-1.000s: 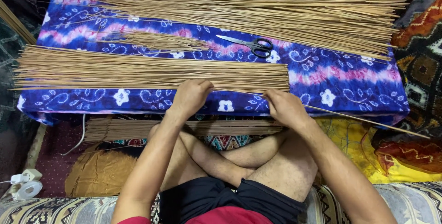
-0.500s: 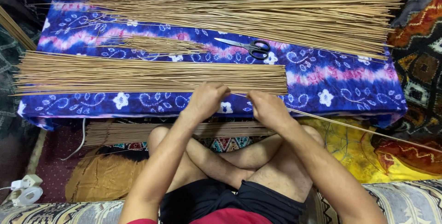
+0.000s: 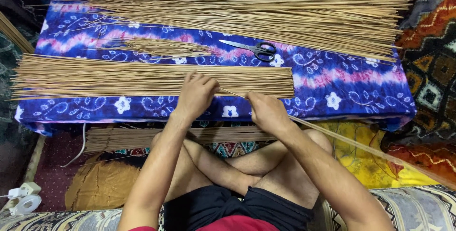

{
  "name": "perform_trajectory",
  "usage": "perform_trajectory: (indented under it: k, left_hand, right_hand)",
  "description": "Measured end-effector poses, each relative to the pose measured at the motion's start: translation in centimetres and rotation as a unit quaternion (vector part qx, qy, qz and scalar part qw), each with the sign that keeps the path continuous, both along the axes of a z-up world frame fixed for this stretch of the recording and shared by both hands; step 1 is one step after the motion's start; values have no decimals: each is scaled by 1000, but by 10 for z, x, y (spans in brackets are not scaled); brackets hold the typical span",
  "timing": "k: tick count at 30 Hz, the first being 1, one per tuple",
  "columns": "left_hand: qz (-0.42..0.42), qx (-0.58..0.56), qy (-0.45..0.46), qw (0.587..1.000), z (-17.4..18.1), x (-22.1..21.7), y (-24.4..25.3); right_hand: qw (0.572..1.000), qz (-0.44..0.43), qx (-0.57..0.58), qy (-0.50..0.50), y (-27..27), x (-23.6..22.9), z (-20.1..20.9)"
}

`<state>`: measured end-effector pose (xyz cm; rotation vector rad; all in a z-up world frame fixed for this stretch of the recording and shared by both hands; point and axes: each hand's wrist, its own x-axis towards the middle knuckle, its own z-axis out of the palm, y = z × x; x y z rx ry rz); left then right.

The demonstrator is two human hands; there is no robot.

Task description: The person uses scissors to trim the ends of long dried sticks and then begins threading a thin string through them to bind them together while sitting cross-legged.

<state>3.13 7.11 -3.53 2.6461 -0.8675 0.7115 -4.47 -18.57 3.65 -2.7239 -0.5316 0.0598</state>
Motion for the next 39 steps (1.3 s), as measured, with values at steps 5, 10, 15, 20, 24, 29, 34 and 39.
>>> perform_trajectory:
  k: [5, 10, 15, 20, 24, 29, 34, 39]
  left_hand:
    - [88, -118, -77, 986, 16, -14, 3]
    - [124, -371, -17, 920, -20, -17, -13]
    - [-99, -748, 402, 519, -23, 6, -36]
    - [-173, -779, 391, 459, -7, 17, -46]
    - [-167, -786, 371, 466, -21, 35, -47]
    - [-132, -767, 377, 503, -27, 38, -44]
    - [-72, -737, 367, 562, -28, 35, -43]
    - [-45, -720, 348, 599, -27, 25, -45]
  right_hand:
    - [998, -14, 54, 15, 14, 9, 8]
    - [996, -48, 58, 40, -1, 26, 0]
    - [942, -84, 244, 216, -13, 27, 12]
    - [862, -114, 377, 318, -20, 24, 6]
    - [814, -124, 428, 373, -38, 34, -31]
    - [800, -106, 404, 431, -37, 36, -27]
    - [962, -31, 108, 248, -41, 79, 2]
    - [989, -133, -66, -8, -70, 181, -28]
